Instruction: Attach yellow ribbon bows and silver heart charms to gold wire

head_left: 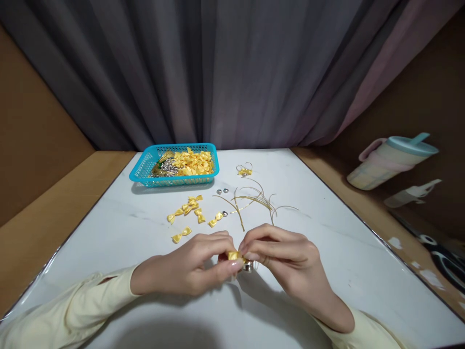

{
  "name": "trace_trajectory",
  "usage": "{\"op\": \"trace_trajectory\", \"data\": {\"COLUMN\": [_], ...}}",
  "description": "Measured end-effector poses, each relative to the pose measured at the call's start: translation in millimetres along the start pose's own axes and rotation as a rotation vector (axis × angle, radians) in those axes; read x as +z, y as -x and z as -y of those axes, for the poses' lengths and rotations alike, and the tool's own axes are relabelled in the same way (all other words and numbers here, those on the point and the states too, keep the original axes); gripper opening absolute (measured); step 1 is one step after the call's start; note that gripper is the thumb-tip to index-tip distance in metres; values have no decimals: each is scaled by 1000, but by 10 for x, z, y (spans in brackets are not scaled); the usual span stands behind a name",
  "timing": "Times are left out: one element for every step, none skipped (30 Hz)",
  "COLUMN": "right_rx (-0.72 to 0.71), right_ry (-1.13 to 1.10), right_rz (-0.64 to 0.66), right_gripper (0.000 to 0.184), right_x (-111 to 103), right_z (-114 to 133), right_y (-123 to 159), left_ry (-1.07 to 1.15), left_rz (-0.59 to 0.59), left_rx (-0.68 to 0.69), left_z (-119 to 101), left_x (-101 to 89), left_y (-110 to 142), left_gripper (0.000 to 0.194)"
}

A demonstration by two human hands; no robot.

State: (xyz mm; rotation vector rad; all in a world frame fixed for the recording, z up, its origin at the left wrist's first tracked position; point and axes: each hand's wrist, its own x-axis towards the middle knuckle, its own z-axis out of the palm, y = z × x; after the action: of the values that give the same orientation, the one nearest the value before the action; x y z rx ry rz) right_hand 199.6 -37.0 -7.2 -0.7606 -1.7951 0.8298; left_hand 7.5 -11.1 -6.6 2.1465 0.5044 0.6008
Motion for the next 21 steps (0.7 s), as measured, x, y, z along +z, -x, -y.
{"op": "trace_trajectory", "data": {"right_rx": [-4, -6, -8, -14, -19, -22, -22, -19, -15, -13, -11, -7, 7, 29, 61, 105, 160, 222, 288, 354, 415], "right_ry": [1, 2, 4, 5, 9, 15, 21, 25, 25, 21, 14, 8, 2, -4, -14, -32, -61, -104, -157, -219, -289], "right_rz": [-3, -7, -10, -15, -21, -25, -29, -30, -31, -31, -34, -43, -56, -73, -93, -111, -124, -131, -132, -128, -123], "right_gripper": [21, 21, 22, 22, 22, 22, 22, 21, 20, 19, 19, 19, 19, 19, 19, 19, 18, 17, 17, 16, 16], "right_x": [-1, -2, -2, -2, -2, -1, 0, 1, -1, -5, -13, -28, -48, -74, -105, -139, -174, -209, -241, -270, -295], "right_z": [1, 2, 3, 2, 1, -1, -3, -4, -4, -3, 0, 6, 13, 22, 32, 42, 51, 59, 65, 68, 68], "right_y": [-1, -2, -2, -1, 0, 2, 3, 4, 5, 5, 4, 3, 1, -2, -5, -10, -17, -27, -39, -53, -68], "left_ry": [21, 44, 68, 93, 116, 136, 152, 164, 173, 178, 180, 179, 176, 173, 170, 168, 166, 161, 154, 144, 132], "left_rz": [-2, 0, 5, 11, 15, 18, 18, 14, 8, -5, -19, -35, -54, -69, -84, -93, -99, -104, -105, -105, -107], "left_rx": [-21, -45, -69, -89, -103, -113, -116, -114, -111, -107, -106, -109, -113, -119, -124, -128, -131, -133, -136, -139, -143], "left_z": [-1, -2, -2, -1, 2, 5, 10, 15, 21, 28, 34, 41, 47, 53, 58, 63, 68, 73, 77, 81, 86], "left_x": [-5, -12, -20, -27, -35, -41, -45, -48, -49, -48, -46, -44, -41, -38, -36, -34, -33, -31, -29, -26, -22], "left_y": [1, 3, 5, 7, 8, 7, 6, 4, 2, 1, 0, 0, 0, 0, 0, -1, -2, -4, -6, -7, -7], "left_gripper": [22, 22, 23, 23, 24, 24, 25, 25, 26, 26, 27, 27, 28, 28, 28, 29, 29, 29, 30, 30, 30]}}
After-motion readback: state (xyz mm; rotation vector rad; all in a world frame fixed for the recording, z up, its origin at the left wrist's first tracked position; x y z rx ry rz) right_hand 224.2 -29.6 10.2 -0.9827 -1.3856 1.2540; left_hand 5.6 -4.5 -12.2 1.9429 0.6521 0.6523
